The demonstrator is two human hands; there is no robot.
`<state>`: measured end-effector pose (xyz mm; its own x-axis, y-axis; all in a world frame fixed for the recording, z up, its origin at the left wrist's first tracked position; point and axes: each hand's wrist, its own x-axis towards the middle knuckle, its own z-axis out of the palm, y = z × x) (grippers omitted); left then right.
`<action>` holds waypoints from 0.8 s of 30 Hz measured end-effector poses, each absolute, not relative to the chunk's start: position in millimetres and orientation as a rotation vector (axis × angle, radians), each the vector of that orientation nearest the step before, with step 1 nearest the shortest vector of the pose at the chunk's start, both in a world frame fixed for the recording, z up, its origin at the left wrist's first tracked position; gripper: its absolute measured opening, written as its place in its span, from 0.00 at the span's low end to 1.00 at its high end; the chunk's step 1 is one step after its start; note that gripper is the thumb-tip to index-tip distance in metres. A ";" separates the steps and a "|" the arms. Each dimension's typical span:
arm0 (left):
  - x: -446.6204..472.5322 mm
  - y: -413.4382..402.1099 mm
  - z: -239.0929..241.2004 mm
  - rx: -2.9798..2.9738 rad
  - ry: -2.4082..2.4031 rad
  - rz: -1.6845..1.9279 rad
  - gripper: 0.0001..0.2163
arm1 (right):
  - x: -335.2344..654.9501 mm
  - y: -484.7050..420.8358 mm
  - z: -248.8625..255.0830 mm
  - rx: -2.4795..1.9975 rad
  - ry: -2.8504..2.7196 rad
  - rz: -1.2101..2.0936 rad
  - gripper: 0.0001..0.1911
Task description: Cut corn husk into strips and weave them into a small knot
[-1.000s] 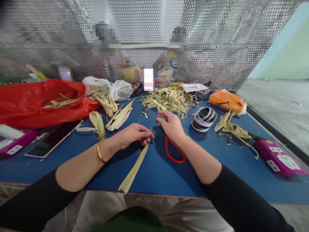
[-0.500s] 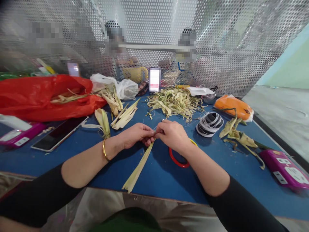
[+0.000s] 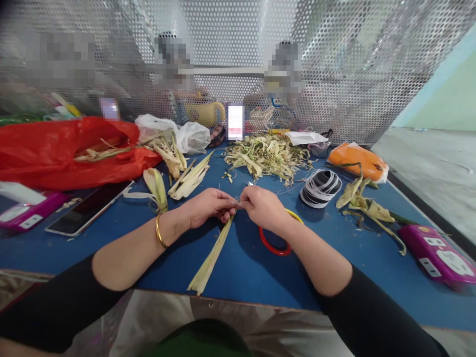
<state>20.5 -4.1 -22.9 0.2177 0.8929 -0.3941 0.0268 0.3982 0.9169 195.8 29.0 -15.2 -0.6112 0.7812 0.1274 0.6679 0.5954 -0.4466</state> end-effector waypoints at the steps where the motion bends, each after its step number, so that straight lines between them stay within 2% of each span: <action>1: 20.6 -4.1 -22.7 0.987 1.206 0.765 0.07 | 195.9 29.9 -14.7 -1.200 -2.498 0.550 0.05; 7: 21.5 -5.0 -20.0 0.971 1.223 0.778 0.08 | 196.1 29.6 -9.3 -1.209 -2.466 0.627 0.06; 13: 21.7 -4.5 -19.3 0.960 1.236 0.768 0.10 | 195.9 24.5 -9.0 -0.929 -2.621 0.195 0.00; 16: 21.7 -4.2 -19.3 0.970 1.235 0.766 0.11 | 195.4 23.9 -11.0 -0.862 -2.690 0.055 0.05; 19: 21.6 -4.3 -18.9 0.978 1.244 0.755 0.10 | 195.1 24.3 -12.8 -0.894 -2.672 0.105 0.06; 24: 20.0 -4.2 -21.1 0.964 1.218 0.786 0.05 | 196.1 25.4 -12.0 -1.025 -2.539 0.380 0.05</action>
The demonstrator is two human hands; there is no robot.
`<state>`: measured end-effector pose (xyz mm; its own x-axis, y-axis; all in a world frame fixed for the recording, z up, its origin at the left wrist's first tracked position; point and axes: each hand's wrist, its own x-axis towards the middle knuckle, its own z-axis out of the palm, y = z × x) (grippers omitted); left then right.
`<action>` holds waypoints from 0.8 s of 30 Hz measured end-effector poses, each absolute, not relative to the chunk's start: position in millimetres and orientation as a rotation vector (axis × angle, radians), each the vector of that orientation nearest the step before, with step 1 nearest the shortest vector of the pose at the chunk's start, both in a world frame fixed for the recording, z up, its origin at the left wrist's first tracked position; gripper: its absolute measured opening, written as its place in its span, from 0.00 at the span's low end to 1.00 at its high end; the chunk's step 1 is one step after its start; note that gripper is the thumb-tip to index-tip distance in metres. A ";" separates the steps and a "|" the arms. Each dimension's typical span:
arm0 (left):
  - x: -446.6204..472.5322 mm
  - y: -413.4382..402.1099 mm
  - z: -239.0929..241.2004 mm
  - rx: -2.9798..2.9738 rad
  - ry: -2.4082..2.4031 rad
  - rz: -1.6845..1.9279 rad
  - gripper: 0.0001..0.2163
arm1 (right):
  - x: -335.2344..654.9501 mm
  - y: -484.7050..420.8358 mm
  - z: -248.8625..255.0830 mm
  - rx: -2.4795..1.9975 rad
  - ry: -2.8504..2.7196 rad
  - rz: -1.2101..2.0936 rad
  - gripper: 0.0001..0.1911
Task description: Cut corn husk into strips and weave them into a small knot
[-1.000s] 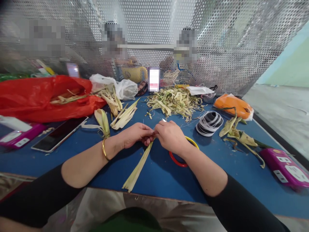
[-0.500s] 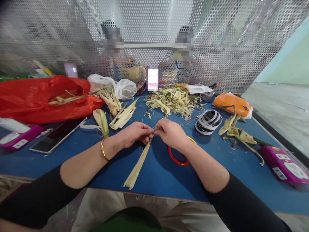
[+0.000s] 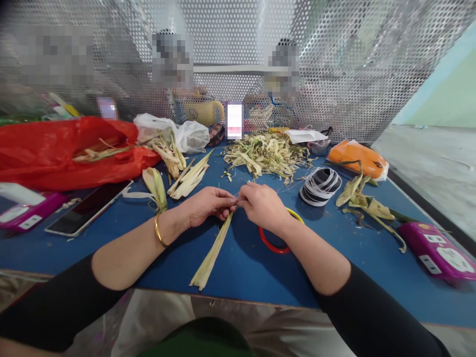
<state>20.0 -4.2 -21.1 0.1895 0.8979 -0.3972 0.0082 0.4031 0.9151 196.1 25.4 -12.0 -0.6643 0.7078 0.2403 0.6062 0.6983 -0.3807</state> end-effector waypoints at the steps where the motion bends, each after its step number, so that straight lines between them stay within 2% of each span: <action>1: 19.5 -4.0 -21.8 0.968 1.222 0.797 0.05 | 196.2 25.6 -11.2 -1.042 -2.522 0.438 0.05; 6: 17.9 -3.9 -22.4 1.070 1.314 0.817 0.05 | 195.7 25.8 -7.0 -1.119 -2.510 0.692 0.06; 12: 16.6 -5.0 -15.5 1.200 1.352 0.801 0.05 | 198.4 29.4 -7.6 -1.137 -2.506 0.849 0.04; 15: 15.1 -4.8 -14.1 1.242 1.338 0.796 0.06 | 198.4 32.2 -12.1 -1.122 -2.320 0.944 0.02; 20: 12.6 -4.7 -12.6 1.341 1.288 0.790 0.05 | 193.3 33.1 -22.8 -0.889 -2.072 1.253 0.21; 24: 12.4 -4.0 -11.3 1.384 1.299 0.800 0.04 | 190.4 31.7 -27.0 -0.867 -2.221 1.242 0.23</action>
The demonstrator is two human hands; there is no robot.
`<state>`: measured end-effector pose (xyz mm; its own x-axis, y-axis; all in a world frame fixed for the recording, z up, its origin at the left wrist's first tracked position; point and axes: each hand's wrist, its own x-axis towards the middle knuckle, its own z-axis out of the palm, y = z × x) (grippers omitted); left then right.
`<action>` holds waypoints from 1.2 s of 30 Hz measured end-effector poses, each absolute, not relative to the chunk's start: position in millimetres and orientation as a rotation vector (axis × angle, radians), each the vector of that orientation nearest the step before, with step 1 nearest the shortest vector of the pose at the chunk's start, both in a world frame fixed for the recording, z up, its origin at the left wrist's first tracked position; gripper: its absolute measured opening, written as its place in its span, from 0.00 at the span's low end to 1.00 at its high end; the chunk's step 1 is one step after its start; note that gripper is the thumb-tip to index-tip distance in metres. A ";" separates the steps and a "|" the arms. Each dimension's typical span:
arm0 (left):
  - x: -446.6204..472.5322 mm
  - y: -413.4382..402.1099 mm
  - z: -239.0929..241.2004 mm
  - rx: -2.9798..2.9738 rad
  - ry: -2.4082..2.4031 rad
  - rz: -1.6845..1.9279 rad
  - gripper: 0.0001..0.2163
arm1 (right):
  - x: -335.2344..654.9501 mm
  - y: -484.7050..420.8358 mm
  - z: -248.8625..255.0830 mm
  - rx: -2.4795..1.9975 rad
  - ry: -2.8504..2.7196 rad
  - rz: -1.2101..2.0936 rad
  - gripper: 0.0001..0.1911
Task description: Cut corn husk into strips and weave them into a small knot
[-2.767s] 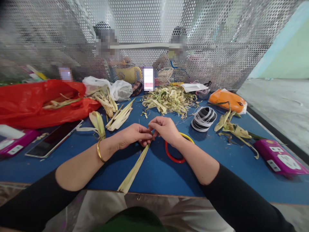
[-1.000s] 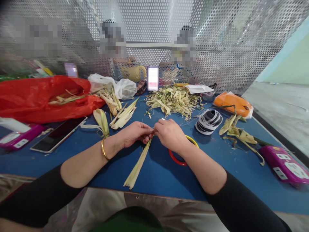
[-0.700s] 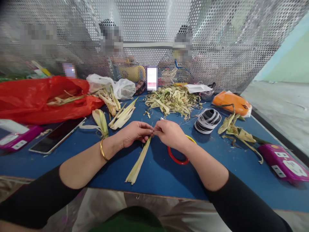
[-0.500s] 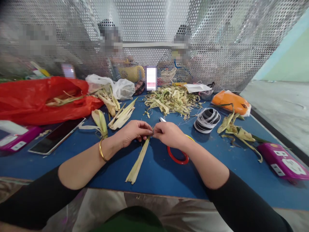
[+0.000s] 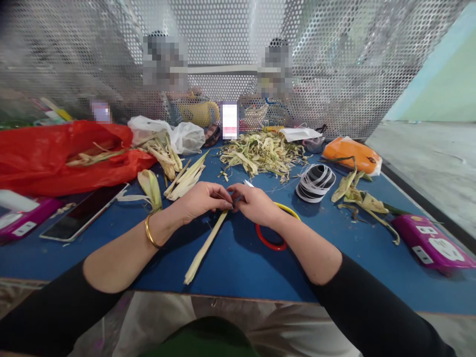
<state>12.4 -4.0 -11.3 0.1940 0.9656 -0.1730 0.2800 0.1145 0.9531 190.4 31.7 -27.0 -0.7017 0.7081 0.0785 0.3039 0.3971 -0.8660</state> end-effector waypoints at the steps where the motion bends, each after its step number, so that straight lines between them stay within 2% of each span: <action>1: 12.5 -3.6 -11.3 1.393 1.304 0.807 0.04 | 190.3 31.4 -27.1 -0.867 -2.232 1.212 0.22; 9: 10.4 -0.8 -17.1 1.484 1.286 0.901 0.04 | 191.9 30.1 -26.1 -0.950 -2.246 1.041 0.17; 20: 12.1 -7.1 -13.7 2.044 1.582 0.805 0.07 | 192.8 30.0 -26.1 -0.934 -2.222 1.053 0.20; 27: 13.7 -8.8 -22.9 2.214 1.667 0.842 0.09 | 190.1 28.1 -28.0 -0.976 -2.134 1.060 0.13; 36: 16.9 -10.2 -23.3 2.188 1.603 1.007 0.04 | 188.4 30.3 -30.4 -1.009 -2.024 1.213 0.05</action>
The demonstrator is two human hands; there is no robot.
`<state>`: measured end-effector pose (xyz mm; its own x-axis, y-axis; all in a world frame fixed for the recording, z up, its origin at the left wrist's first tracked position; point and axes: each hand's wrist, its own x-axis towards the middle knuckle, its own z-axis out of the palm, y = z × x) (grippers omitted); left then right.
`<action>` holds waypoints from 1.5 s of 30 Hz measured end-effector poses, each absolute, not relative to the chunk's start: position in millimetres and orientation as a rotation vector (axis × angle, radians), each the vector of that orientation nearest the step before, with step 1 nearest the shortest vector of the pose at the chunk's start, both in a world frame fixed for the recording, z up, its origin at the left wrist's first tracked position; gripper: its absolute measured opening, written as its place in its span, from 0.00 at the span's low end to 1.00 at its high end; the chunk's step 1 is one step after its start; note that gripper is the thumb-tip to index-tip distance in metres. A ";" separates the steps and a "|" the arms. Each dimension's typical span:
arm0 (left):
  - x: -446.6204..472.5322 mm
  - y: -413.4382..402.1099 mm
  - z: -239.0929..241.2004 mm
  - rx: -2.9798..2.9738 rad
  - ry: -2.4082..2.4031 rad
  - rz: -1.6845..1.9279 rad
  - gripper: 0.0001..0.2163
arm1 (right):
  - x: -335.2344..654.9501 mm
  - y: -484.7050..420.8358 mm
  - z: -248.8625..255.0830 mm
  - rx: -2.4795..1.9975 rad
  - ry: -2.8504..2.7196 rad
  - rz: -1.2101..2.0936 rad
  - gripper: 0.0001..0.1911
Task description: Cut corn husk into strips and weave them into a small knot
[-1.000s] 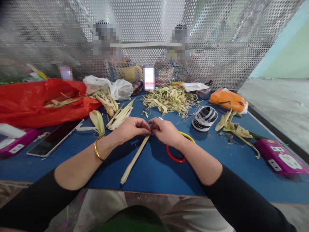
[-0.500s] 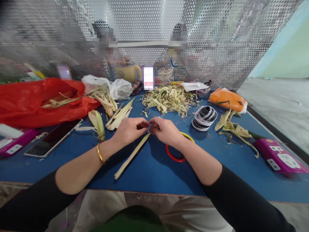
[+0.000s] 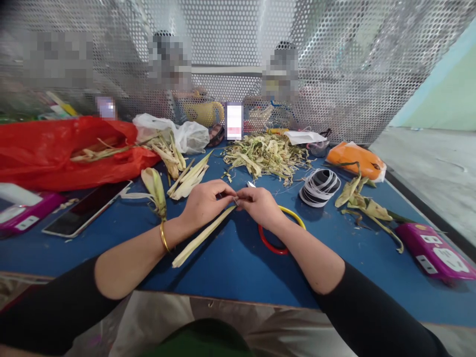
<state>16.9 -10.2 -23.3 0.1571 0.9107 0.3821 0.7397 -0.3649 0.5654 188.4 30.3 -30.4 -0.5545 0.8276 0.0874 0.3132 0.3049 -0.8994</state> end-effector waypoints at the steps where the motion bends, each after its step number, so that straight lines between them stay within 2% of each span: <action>1: 16.9 -9.9 -23.1 2.177 1.598 1.022 0.04 | 188.9 30.8 -30.8 -1.023 -2.017 1.191 0.05; 7: 15.8 -6.6 -24.3 2.053 1.575 1.106 0.03 | 191.4 32.4 -28.4 -1.061 -2.019 1.022 0.06; 15: 13.1 0.5 -25.6 1.866 1.531 1.130 0.05 | 191.8 35.3 -34.2 -1.128 -1.909 1.168 0.07; 19: 10.0 2.9 -25.4 1.929 1.752 0.959 0.08 | 194.5 35.7 -28.6 -1.097 -1.948 1.101 0.07; 22: 7.7 3.1 -26.9 2.045 1.934 0.781 0.07 | 195.2 33.3 -20.7 -0.918 -2.002 0.985 0.09; 24: 6.9 3.0 -28.1 2.098 1.961 0.713 0.07 | 194.2 30.5 -16.9 -0.807 -2.038 1.018 0.10; 27: 8.1 3.2 -28.9 2.064 1.889 0.728 0.07 | 191.3 26.2 -15.5 -0.720 -2.015 1.343 0.10; 30: 12.2 3.7 -28.1 1.736 1.700 0.946 0.07 | 189.3 24.6 -17.3 -0.722 -1.862 1.585 0.12; 33: 17.2 3.3 -26.5 1.249 1.379 1.147 0.07 | 188.5 26.1 -19.3 -0.749 -1.738 1.572 0.13; 37: 22.2 1.3 -25.9 0.943 1.077 1.140 0.07 | 187.4 27.5 -20.3 -0.752 -1.736 1.511 0.13; 45: 24.1 -2.5 -27.1 1.378 1.337 1.044 0.09 | 186.2 24.0 -22.7 -0.784 -1.975 1.353 0.12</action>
<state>24.1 -2.5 -27.1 0.0502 0.9984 -0.0248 0.2179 0.0133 0.9759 186.2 24.0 -22.7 -0.6370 0.7554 0.1538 0.1295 0.3015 -0.9446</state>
